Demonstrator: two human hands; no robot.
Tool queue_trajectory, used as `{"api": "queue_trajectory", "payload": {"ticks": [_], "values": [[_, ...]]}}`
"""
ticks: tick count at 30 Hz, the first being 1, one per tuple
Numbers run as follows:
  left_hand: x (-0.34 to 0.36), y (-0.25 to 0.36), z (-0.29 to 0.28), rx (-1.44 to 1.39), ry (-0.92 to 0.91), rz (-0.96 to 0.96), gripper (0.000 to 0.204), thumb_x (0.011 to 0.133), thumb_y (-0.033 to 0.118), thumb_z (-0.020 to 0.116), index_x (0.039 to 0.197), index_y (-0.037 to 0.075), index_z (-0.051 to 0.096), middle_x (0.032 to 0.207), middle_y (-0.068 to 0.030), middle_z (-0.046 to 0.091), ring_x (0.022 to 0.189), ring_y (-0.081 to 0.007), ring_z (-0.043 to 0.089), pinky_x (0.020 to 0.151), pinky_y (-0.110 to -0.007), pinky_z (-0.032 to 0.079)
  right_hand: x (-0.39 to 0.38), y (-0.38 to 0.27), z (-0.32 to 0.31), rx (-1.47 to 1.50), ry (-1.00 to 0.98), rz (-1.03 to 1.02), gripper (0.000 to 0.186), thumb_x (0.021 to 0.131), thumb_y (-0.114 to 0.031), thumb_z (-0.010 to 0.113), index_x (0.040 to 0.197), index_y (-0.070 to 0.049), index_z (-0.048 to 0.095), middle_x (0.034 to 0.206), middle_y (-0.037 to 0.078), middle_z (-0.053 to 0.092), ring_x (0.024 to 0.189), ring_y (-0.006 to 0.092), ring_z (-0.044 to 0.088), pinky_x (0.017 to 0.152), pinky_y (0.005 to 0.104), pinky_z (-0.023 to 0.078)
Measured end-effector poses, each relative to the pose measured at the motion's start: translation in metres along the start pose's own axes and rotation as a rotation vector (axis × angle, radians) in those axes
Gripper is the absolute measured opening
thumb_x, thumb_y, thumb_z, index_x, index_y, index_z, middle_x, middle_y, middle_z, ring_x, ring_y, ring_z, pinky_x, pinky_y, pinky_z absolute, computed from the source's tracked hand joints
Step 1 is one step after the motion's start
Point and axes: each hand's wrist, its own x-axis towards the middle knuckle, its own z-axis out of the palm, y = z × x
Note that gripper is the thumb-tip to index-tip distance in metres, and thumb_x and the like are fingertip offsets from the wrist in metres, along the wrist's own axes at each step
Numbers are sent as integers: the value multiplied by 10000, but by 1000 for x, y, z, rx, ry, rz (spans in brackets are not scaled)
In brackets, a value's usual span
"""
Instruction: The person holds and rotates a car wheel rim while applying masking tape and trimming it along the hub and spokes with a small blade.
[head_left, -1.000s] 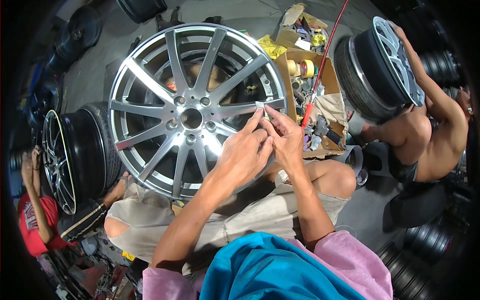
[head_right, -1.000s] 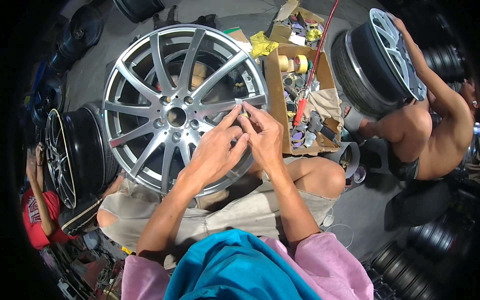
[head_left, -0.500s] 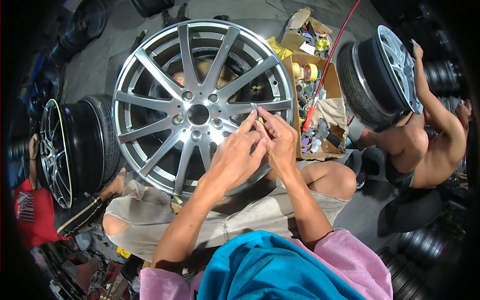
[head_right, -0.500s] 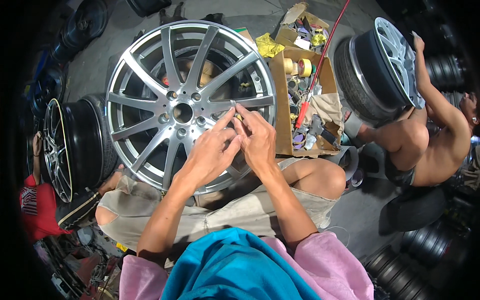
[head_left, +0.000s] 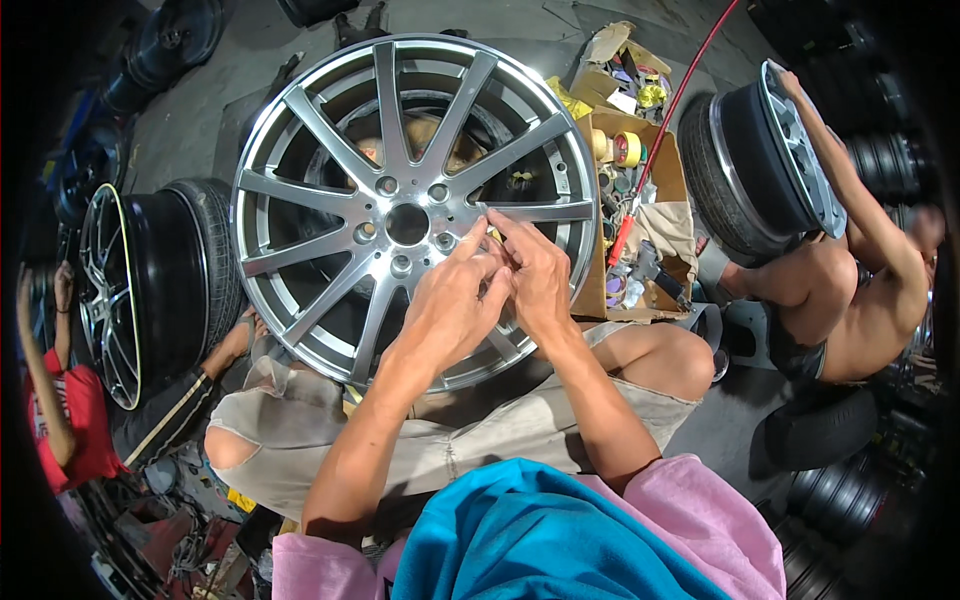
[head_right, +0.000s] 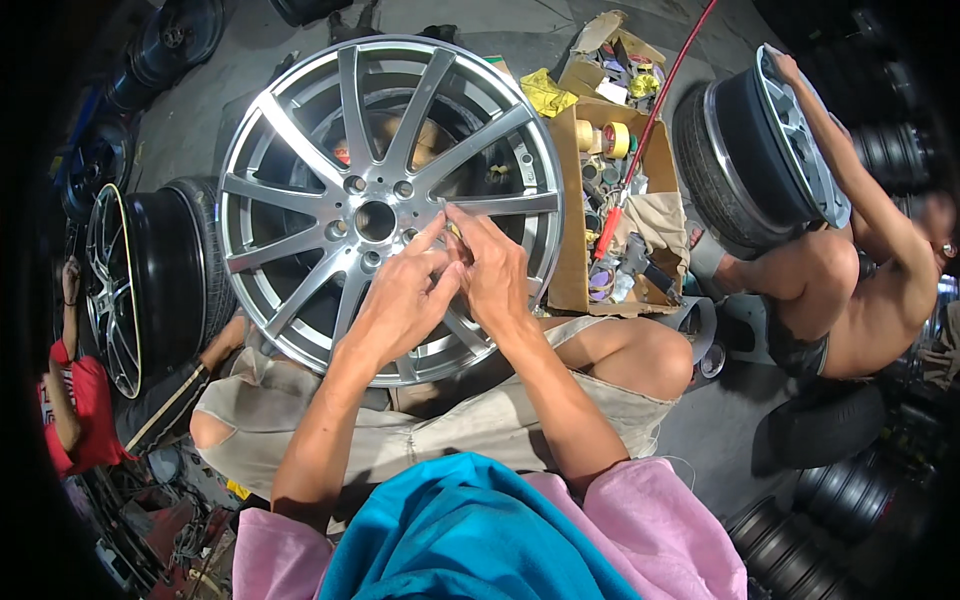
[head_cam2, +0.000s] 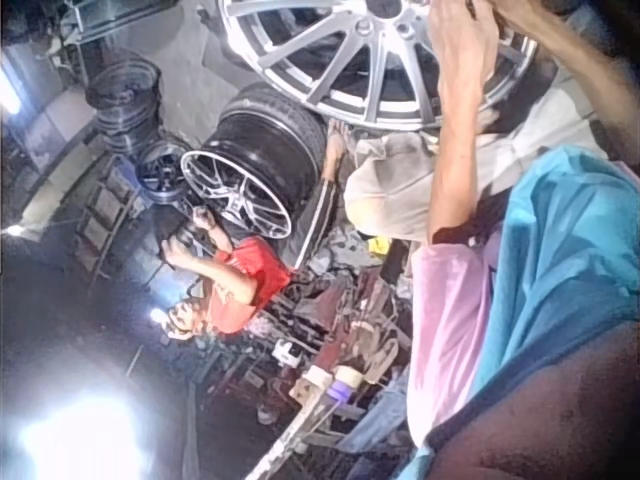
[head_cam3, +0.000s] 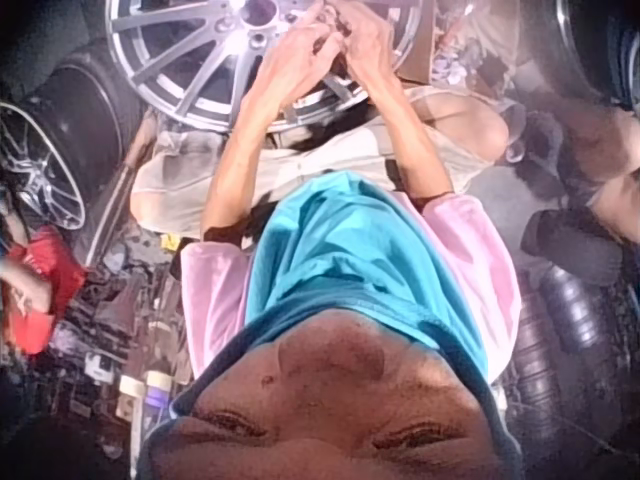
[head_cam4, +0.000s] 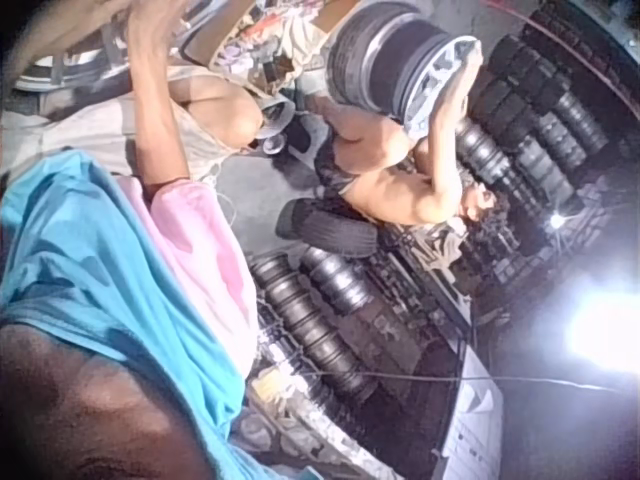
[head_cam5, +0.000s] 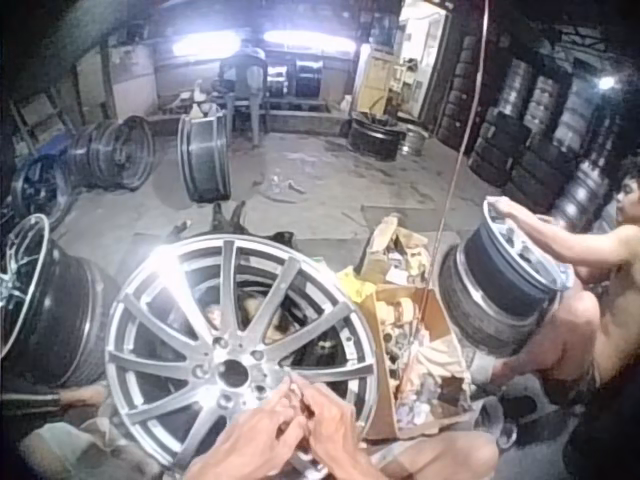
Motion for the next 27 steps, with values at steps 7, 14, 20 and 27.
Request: {"api": "queue_trajectory", "payload": {"ticks": [7,14,20,27], "values": [[-3,-4,9,12,48,41,269,1028,221,674,1060,-23,783,1611,-352,504,1046,-531,738,966,-542,586,-6,-2,0,-20,35,-16,616,813,71,706,1425,14,674,1017,176,723,834,376,730,737,435,587],[-2,-10,6,51,34,56,274,1034,227,674,1074,-23,778,1607,-372,497,1064,-537,731,977,-549,581,-1,2,6,-14,7,-83,548,884,20,684,1431,-11,688,1013,158,719,821,309,720,738,401,588],[-3,1,7,37,10,-5,260,1049,206,664,1031,-35,759,1563,-404,527,1218,-503,688,975,-541,554,2,0,-2,39,-16,-62,614,801,50,725,1413,8,684,962,153,686,791,341,700,727,430,566],[3,-6,2,24,81,8,280,1069,241,672,1042,-28,744,1652,-310,504,1172,-460,722,920,-484,588,4,4,-1,90,82,99,439,952,-33,775,1386,1,717,979,177,722,790,317,718,725,424,571]]}}
